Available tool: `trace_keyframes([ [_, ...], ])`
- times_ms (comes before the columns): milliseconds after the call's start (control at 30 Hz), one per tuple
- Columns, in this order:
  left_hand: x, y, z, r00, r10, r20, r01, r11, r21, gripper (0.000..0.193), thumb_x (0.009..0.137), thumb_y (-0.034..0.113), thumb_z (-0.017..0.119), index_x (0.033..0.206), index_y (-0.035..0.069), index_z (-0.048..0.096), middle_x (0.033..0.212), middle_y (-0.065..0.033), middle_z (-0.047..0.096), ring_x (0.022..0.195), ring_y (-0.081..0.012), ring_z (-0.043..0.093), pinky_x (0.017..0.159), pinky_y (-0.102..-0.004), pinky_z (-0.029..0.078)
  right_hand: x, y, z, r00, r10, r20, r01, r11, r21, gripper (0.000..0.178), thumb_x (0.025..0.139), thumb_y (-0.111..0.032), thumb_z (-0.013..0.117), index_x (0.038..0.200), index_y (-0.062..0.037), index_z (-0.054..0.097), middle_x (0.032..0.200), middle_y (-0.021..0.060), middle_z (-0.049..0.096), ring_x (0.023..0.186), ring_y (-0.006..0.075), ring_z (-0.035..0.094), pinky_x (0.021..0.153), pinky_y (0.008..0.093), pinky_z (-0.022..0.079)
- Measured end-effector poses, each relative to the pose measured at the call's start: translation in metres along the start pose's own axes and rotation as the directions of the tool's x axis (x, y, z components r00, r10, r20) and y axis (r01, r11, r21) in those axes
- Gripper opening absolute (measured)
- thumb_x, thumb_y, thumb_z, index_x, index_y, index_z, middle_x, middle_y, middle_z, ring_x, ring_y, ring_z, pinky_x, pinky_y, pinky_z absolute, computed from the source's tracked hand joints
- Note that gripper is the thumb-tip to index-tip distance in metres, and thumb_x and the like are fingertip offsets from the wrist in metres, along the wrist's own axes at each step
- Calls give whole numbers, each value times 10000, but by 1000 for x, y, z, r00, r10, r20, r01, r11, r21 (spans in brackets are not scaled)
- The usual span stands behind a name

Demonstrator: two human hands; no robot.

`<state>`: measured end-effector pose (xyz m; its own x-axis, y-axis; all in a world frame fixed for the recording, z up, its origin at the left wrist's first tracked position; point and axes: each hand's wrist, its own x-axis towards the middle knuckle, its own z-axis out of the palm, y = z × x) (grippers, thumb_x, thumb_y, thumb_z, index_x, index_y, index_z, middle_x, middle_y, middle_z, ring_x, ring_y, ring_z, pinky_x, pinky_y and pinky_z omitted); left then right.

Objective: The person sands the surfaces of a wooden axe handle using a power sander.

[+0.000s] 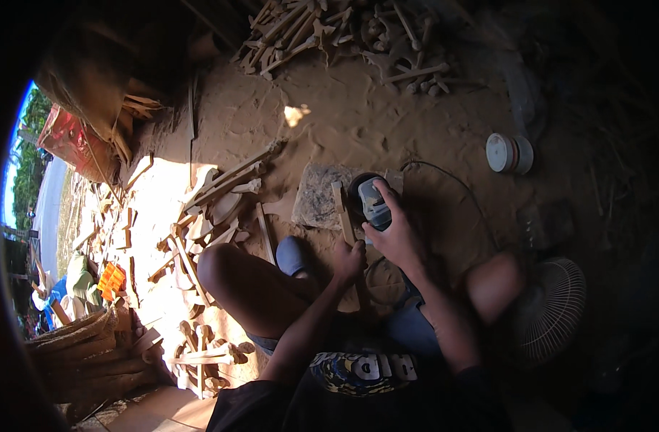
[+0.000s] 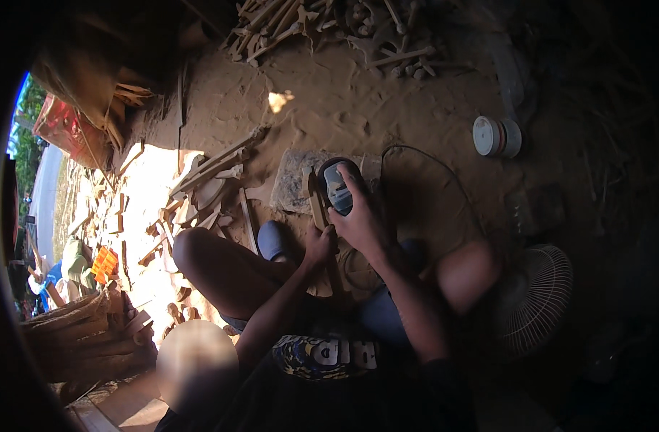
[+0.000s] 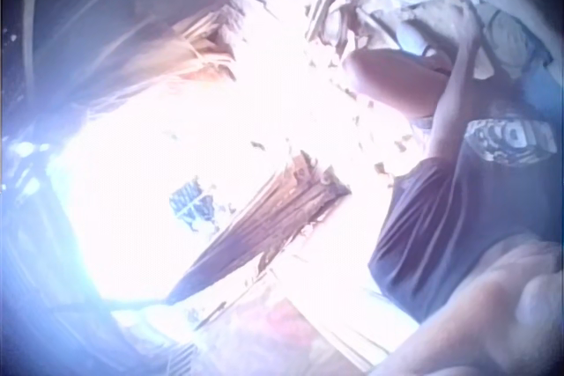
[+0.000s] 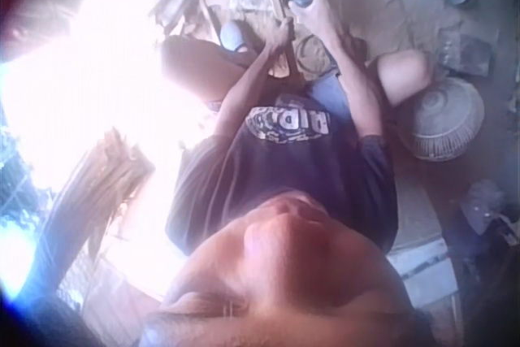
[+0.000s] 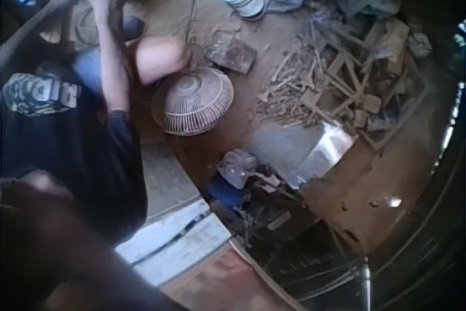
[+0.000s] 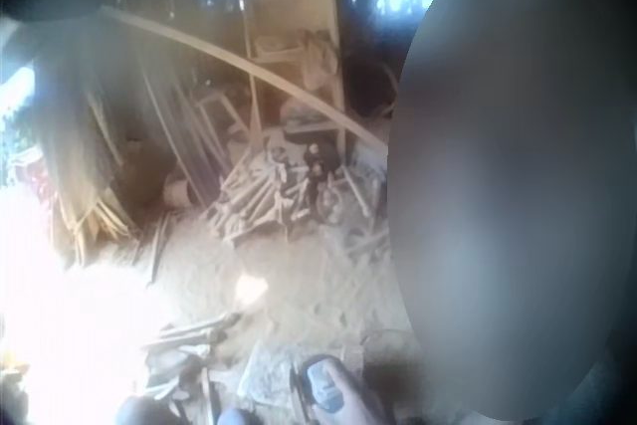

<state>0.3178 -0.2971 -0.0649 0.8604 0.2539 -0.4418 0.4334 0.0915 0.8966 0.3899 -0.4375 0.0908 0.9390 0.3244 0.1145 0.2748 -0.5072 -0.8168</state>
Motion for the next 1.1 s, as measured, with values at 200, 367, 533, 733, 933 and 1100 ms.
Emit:
trace_keyframes([
  [200,0,3,3,999,46,2,-46,997,-55,234,990,67,591,1210,-9,615,803,-94,664,605,-182,642,505,-371,519,0,-1,9,999,-43,-12,42,998,-42,831,832,-111,831,1576,-102,460,1346,277,676,1201,469,669,985,493,581],
  [367,2,0,1,995,98,24,-97,995,-23,238,1002,68,583,1224,-16,600,823,-107,667,605,-182,646,493,-353,524,-1,-1,14,997,-64,-32,62,996,-59,831,830,-115,833,1574,-110,462,1340,279,677,1201,465,670,983,500,580],
  [533,1,-2,6,996,87,3,-87,994,-71,288,959,11,585,1246,-7,568,835,-99,653,632,-185,639,519,-362,515,10,-3,16,997,71,20,-70,997,-43,830,836,-102,816,1580,-107,450,1377,276,659,1220,461,663,995,489,574],
  [733,7,-11,2,997,79,-18,-79,997,-2,314,943,6,565,1256,6,554,814,-76,626,637,-174,612,547,-359,497,40,-6,22,999,-10,-42,10,1000,-2,816,847,-131,802,1581,-119,445,1355,307,655,1166,491,670,965,535,565],
  [933,-2,5,5,1000,16,20,-15,999,-46,300,948,20,530,1246,6,556,786,-71,607,607,-177,610,523,-365,499,37,-8,18,995,99,14,-98,994,-49,831,832,-96,823,1574,-91,449,1423,244,647,1290,434,639,1029,456,556],
  [1100,-1,0,-4,999,47,20,-46,997,-60,316,951,34,546,1267,16,541,781,-70,603,591,-176,602,493,-357,493,11,-15,10,994,77,76,-77,997,-14,831,828,-75,827,1576,-90,462,1395,271,651,1269,453,646,1041,458,552],
])
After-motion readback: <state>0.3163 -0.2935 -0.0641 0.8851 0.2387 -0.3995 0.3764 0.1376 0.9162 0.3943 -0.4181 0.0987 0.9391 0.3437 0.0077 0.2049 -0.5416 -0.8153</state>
